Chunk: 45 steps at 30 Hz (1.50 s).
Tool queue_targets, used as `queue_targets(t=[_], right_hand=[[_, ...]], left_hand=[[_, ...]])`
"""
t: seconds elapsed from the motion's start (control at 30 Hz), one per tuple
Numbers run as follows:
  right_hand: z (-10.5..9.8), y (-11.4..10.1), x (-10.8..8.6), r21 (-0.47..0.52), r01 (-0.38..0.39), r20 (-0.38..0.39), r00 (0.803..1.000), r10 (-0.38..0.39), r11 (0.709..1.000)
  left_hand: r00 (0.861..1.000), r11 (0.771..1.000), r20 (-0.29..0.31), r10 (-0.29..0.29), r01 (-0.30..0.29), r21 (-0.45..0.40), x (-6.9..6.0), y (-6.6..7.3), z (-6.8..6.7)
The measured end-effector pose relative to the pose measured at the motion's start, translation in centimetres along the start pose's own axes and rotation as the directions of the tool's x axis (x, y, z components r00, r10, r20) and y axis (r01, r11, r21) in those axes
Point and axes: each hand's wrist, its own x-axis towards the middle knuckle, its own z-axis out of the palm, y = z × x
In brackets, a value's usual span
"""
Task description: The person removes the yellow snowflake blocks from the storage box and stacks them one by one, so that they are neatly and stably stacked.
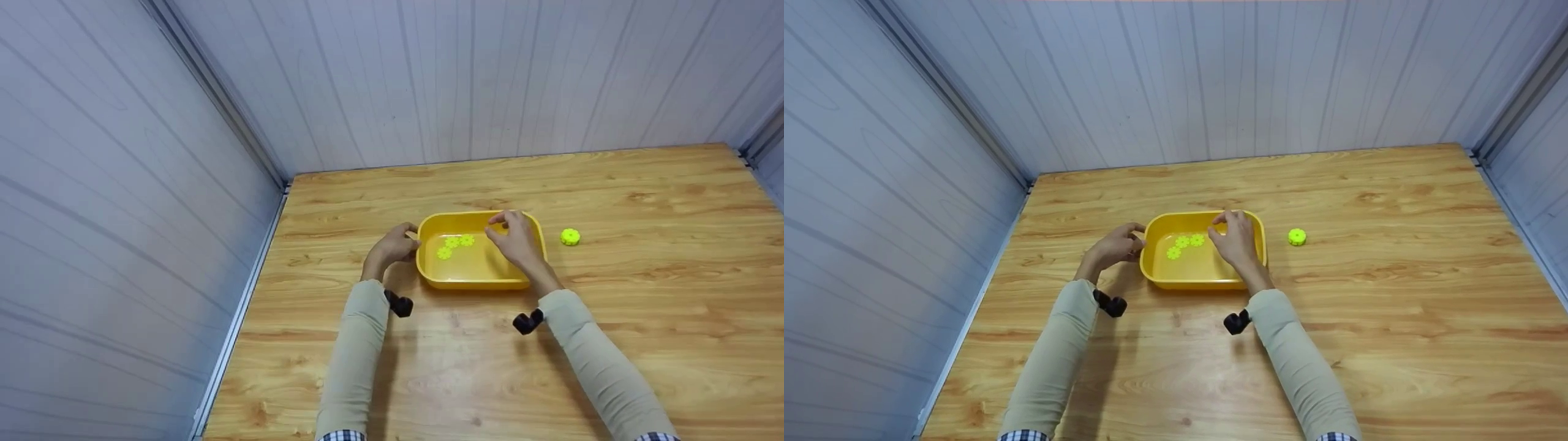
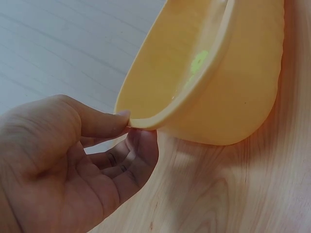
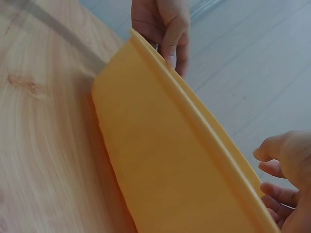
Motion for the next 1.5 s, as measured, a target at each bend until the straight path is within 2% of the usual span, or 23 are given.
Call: queue_targets(t=[0.27, 0.5, 0.63, 0.97, 1.37, 1.5], right_hand=[[1.0, 0.1, 0.6, -0.049, -0.046, 0.127, 0.991, 0.052, 0.998], [1.6, 0.2, 0.8, -0.138, -0.089, 0.238, 0.964, 0.121, 0.986], [1.8, 0.2, 0.8, -0.200, -0.078, 0.277, 0.951, 0.133, 0.977], [2.5, -0.2, 1.1, -0.349, 0.008, 0.327, 0.938, 0.114, 0.937], [3.1, -0.6, 1.0, -0.413, 0.041, 0.337, 0.935, 0.111, 0.910], [2.9, -0.6, 0.8, -0.415, 0.037, 0.340, 0.933, 0.117, 0.909]], left_hand=[[1.000, 1.000, -0.007, 0.010, -0.010, 0.013, -0.1, 0.1, 0.0], [1.000, 1.000, -0.010, 0.005, -0.005, 0.007, -0.1, 0.1, 0.0], [1.000, 1.000, -0.009, 0.007, -0.007, 0.011, -0.2, 0.1, 0.1], [1.000, 1.000, -0.014, 0.016, -0.016, 0.004, -0.1, -0.1, 0.2], [1.000, 1.000, -0.012, 0.005, -0.005, 0.002, 0.0, 0.0, 0.0], [1.000, 1.000, -0.013, 0.004, -0.004, 0.012, 0.0, 0.0, 0.0]])
